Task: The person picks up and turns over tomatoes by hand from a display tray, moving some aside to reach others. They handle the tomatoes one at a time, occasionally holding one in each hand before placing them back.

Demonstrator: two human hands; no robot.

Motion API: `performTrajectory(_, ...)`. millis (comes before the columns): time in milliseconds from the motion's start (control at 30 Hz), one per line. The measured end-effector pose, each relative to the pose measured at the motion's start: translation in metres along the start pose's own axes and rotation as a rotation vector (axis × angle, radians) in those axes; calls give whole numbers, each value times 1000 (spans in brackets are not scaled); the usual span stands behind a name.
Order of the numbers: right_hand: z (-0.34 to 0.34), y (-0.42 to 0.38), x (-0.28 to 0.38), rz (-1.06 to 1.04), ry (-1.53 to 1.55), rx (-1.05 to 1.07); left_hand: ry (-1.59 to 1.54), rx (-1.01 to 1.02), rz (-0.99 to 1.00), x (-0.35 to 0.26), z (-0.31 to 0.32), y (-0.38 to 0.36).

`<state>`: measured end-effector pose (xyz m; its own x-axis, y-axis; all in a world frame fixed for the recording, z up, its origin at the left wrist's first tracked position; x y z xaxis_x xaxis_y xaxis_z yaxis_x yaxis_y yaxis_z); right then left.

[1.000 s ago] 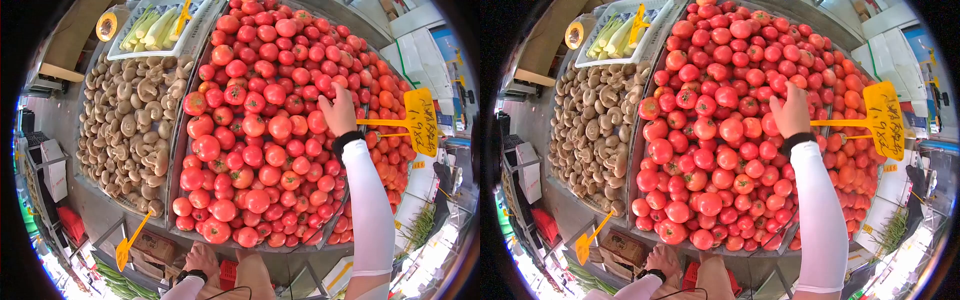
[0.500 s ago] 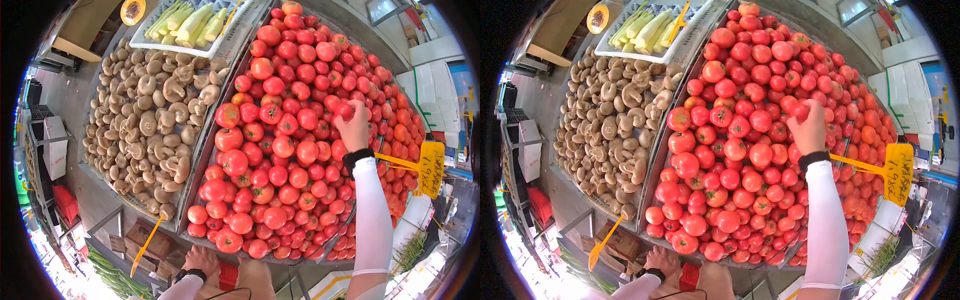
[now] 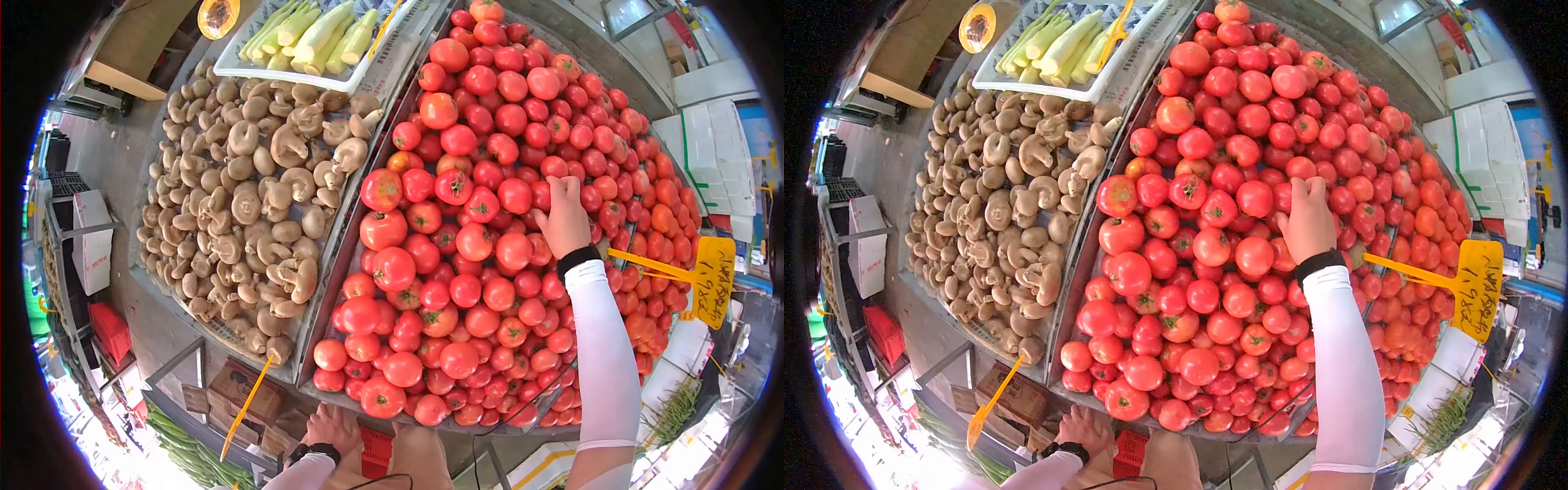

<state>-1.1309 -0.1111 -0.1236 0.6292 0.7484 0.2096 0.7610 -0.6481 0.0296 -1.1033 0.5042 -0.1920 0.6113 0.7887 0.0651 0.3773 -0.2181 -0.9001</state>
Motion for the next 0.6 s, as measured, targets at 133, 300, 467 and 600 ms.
performTrajectory(133,-2,4,5,70,-104,15,-20,10,1,0,-3,-2)
performTrajectory(300,-4,-4,3,-68,35,-58,-12,30,0,0,-5,-3)
performTrajectory(467,-17,-4,12,0,-48,-59,1,-17,4,0,0,0)
performTrajectory(600,-28,3,7,-13,78,-186,-15,-5,1,-1,-4,3)
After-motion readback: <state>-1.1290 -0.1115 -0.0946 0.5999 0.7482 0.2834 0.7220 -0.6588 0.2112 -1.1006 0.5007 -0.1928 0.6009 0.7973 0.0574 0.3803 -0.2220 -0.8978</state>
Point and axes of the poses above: each hand's wrist, its own y-axis towards the middle knuckle, its own z-axis out of the palm, x = y × z, the point moved 6 cm from there along y, towards the middle knuckle, and after that the axes turned 3 degrees about -z, right-handed, at the moved point
